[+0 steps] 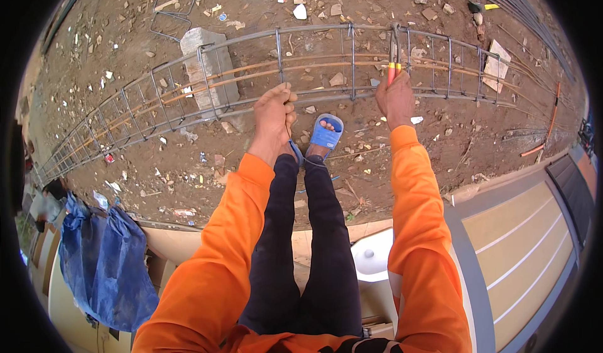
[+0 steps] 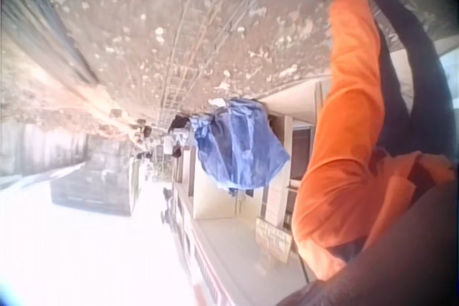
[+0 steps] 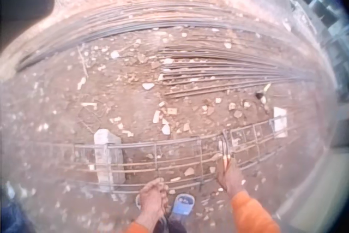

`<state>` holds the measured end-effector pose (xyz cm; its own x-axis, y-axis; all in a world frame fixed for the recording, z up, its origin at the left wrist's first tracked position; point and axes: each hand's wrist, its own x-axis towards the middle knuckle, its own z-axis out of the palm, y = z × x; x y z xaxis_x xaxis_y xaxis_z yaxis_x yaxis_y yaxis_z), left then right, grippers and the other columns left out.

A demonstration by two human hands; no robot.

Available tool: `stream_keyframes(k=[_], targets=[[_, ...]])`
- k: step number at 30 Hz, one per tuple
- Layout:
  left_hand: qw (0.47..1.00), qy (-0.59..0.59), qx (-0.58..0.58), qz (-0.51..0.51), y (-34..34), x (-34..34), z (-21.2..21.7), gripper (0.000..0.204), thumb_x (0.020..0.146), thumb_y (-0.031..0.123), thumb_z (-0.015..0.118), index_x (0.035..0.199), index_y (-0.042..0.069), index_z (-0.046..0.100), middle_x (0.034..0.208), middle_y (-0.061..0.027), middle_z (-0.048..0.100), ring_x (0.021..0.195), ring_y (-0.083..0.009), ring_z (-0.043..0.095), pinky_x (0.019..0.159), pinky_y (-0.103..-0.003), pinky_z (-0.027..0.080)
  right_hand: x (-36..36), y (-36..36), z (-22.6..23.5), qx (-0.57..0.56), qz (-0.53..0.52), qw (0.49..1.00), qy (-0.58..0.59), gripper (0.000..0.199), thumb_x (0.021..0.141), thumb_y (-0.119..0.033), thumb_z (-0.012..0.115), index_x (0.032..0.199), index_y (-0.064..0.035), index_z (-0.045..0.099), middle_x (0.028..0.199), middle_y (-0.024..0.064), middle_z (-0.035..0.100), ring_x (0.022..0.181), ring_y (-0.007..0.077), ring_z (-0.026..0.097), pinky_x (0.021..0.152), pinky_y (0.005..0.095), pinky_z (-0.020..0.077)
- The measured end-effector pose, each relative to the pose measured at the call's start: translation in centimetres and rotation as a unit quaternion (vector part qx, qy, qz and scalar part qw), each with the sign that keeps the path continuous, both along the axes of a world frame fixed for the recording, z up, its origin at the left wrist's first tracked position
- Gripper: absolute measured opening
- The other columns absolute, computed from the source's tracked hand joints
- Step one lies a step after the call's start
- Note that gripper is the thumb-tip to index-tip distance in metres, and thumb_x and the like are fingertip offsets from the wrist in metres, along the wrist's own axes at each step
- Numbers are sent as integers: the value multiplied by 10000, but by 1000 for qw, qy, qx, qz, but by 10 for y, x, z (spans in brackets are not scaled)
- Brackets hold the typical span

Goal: The person assembles a rebar cage by hand, using pliers to twist wire ties at intersections of vertical and horizontal steel bars. The person repeatedly positions wire ties, twists them with pliers, and moves along the cage to secure additional joints.

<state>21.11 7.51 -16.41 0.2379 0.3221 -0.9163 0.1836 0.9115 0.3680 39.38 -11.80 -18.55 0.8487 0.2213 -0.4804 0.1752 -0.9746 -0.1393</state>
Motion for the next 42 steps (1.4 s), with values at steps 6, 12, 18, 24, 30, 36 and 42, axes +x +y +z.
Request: stream_keyframes(k=[6,12,18,24,30,36,42], targets=[[977,-9,170,-130,18,-29,-13,236,911,54,552,1084,-50,675,878,-23,675,619,-54,518,564,-217,435,-78,0,55,178,-83,942,273,228,860,-184,566,984,9,571,764,164,597,696,305,610,674,405,472],[932,-7,280,-229,19,-23,0,228,885,79,571,1012,-42,717,683,2,628,623,-40,494,543,-244,407,-121,48,78,188,-191,814,516,221,960,-223,559,1034,-18,600,689,63,601,570,146,584,586,316,484],[905,10,334,-262,23,-28,-6,268,855,131,600,1026,-43,710,711,-97,681,645,-96,571,607,-297,475,-115,75,86,216,-212,795,526,150,972,-164,514,1009,-22,549,541,44,569,522,142,590,665,307,494],[908,16,318,-272,26,-27,-5,273,835,134,603,1012,-43,713,706,-120,683,643,-108,590,608,-303,478,-109,63,75,253,-129,798,531,135,960,-163,527,1001,-35,534,530,38,557,457,136,557,734,277,470],[911,24,284,-297,32,-23,6,298,841,190,660,985,-67,707,714,-140,688,659,-134,623,613,-318,487,-111,74,83,225,-149,804,530,146,959,-162,546,1012,-26,544,552,33,551,454,130,552,628,293,492],[785,132,306,-522,40,-4,30,519,788,423,756,739,-87,666,633,-158,642,569,-191,585,563,-345,468,-128,75,83,210,-290,744,564,212,951,-225,610,1020,-28,573,703,48,586,527,147,583,531,336,539],[801,67,285,-522,43,-14,9,623,764,515,735,581,-67,611,514,-199,554,466,-286,530,523,-419,448,-157,77,83,199,-428,639,607,234,918,-263,671,945,-40,603,674,14,554,479,125,519,444,308,468]])
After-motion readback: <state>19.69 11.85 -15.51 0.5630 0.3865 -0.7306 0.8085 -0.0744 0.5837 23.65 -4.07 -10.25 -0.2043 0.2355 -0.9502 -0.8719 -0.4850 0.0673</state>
